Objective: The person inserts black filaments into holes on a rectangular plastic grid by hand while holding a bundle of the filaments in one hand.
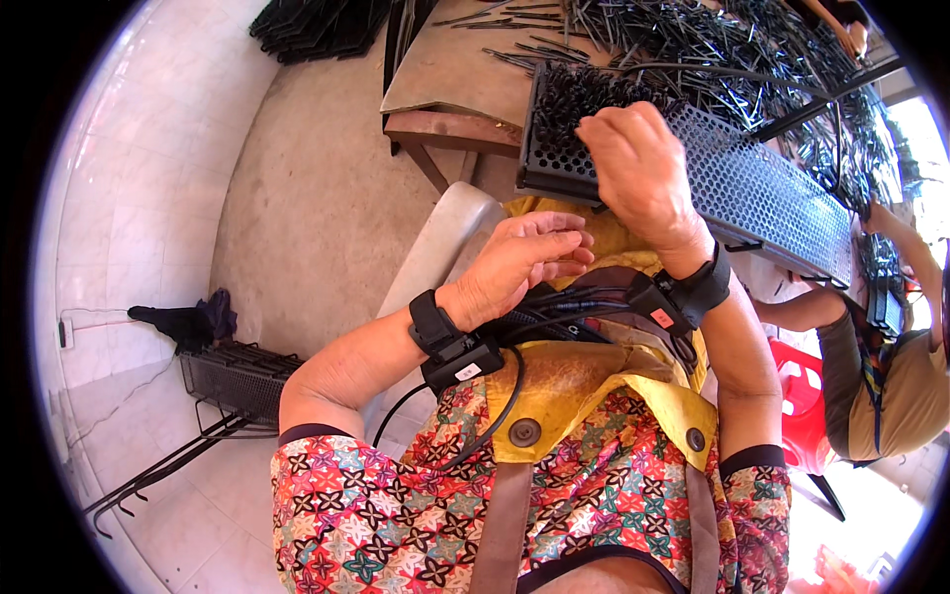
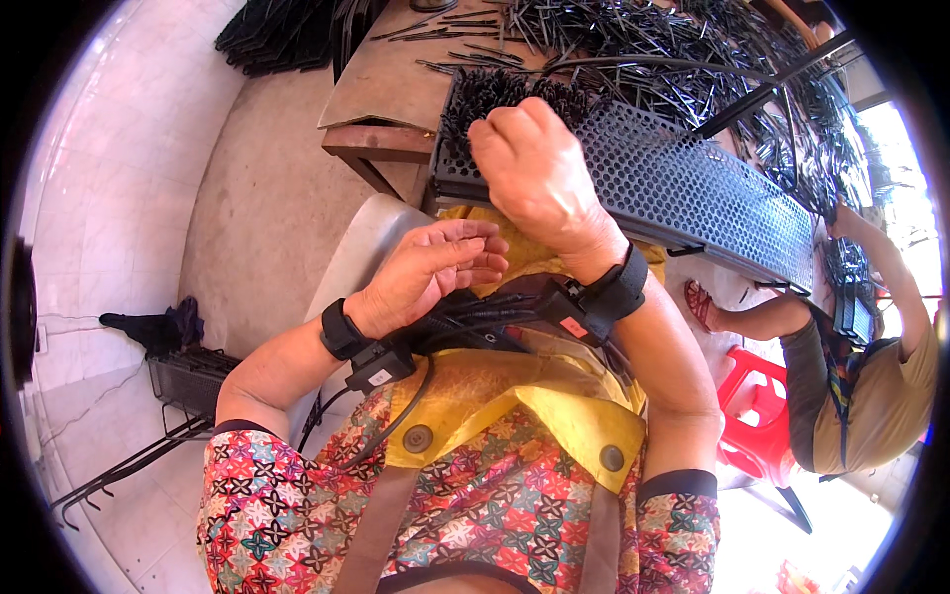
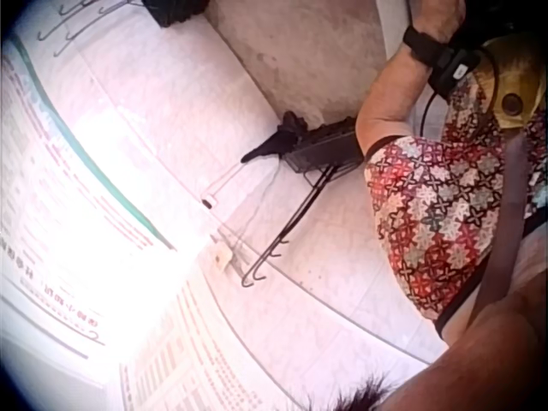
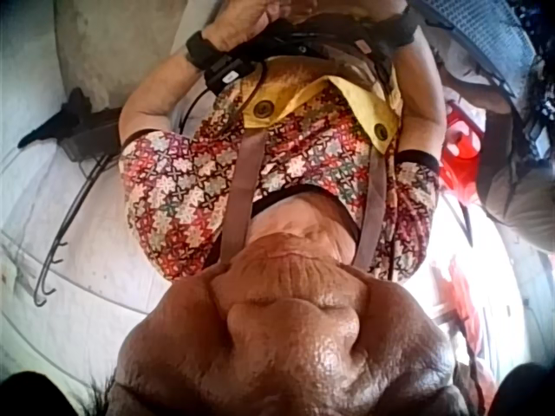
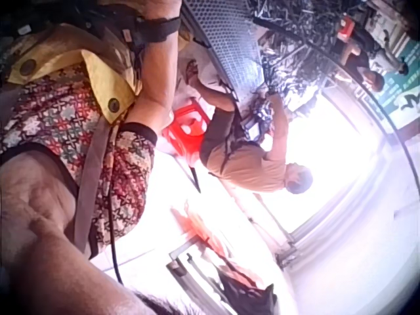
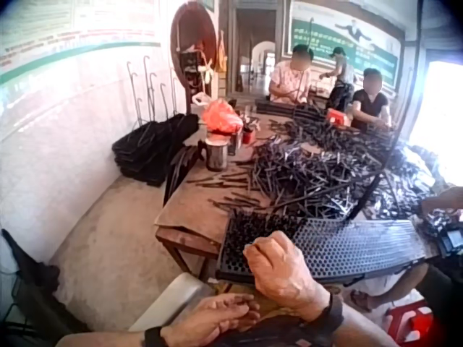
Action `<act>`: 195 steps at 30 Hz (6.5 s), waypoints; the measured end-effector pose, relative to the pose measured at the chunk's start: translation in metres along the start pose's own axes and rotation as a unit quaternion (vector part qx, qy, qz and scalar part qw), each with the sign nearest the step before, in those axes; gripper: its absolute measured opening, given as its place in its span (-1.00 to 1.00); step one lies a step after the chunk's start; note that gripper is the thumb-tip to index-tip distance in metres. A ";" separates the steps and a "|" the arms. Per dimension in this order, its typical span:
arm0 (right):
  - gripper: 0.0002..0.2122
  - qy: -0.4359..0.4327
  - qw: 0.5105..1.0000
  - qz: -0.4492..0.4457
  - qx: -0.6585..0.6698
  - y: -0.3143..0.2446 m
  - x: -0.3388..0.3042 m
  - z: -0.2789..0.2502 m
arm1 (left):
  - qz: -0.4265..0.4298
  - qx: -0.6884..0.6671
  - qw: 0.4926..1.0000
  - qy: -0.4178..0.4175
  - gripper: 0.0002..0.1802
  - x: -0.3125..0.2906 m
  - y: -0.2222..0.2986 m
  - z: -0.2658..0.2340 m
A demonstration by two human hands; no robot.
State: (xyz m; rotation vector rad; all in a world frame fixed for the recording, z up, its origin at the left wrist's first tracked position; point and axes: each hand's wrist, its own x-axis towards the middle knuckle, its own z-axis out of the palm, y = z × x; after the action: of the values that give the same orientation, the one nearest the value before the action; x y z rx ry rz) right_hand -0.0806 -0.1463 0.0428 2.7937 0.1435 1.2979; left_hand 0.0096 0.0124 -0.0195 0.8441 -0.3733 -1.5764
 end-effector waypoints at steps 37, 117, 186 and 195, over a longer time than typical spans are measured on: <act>-0.91 -0.214 0.852 0.429 0.209 -0.013 -0.182 -0.089 | 0.236 0.436 0.869 0.022 -0.77 0.153 0.184 0.085; -0.90 -0.248 0.865 0.406 0.158 0.007 -0.197 -0.091 | 0.124 0.929 0.346 -0.044 -0.16 0.328 0.163 0.014; -0.89 -0.245 0.866 0.377 0.219 0.006 -0.244 -0.046 | 0.259 0.829 0.495 0.032 -0.52 0.311 0.143 0.078; -0.88 -0.106 0.912 0.329 0.220 0.013 -0.238 -0.049 | 0.069 0.906 0.412 -0.067 -0.62 0.318 0.113 0.084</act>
State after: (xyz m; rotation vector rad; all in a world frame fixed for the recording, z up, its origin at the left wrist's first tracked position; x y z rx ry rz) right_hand -0.2695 -0.1845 -0.1050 3.5287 -0.6561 1.1356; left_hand 0.0365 -0.3326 0.0165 2.0920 -2.4304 -0.3788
